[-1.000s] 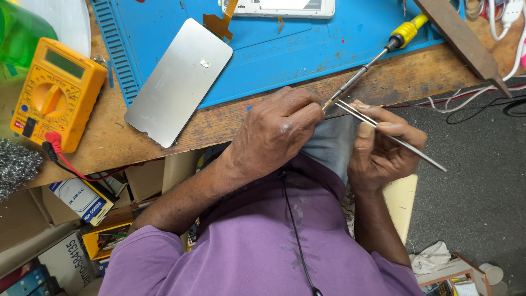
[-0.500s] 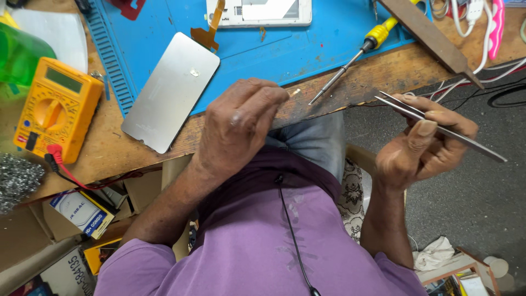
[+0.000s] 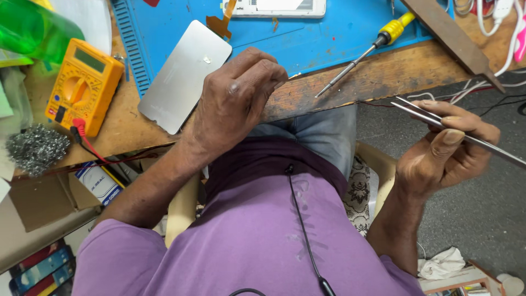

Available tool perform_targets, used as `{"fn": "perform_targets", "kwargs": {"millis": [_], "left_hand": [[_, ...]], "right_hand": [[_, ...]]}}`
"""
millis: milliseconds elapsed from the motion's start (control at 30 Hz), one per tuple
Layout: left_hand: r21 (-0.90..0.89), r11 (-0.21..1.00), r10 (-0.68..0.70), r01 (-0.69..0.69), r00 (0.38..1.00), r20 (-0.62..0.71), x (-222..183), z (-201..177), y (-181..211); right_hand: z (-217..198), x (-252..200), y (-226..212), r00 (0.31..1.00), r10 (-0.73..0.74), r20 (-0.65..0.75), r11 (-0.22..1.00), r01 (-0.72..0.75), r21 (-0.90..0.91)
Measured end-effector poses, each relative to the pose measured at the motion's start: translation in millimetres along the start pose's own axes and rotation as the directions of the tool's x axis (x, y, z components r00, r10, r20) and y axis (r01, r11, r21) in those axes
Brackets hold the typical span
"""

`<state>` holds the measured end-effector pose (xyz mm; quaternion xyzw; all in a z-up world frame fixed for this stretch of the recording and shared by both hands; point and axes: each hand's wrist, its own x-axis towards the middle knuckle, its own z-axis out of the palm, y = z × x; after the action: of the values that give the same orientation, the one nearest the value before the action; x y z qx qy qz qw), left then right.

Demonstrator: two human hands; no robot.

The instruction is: The person uses tweezers and a soldering iron to work on a small electronic component on a blue mat. They apply flux paste from a syringe and later use tweezers to peel a protective film from a flexible ribbon cable.

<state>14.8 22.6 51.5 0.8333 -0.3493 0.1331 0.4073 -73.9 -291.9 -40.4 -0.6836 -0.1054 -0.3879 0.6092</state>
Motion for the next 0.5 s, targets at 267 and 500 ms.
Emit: {"fn": "perform_targets", "kwargs": {"millis": [267, 500], "left_hand": [[0.155, 0.986, 0.056, -0.067, 0.996, 0.073, 9, -13, 2], [0.161, 0.983, 0.053, -0.088, 0.977, 0.209, 33, -26, 9]], "right_hand": [[-13, 2, 3, 0.998, 0.001, 0.061, 1.000, -0.001, 0.010], [-15, 16, -15, 0.989, 0.124, -0.077, 0.968, -0.104, 0.229]]}}
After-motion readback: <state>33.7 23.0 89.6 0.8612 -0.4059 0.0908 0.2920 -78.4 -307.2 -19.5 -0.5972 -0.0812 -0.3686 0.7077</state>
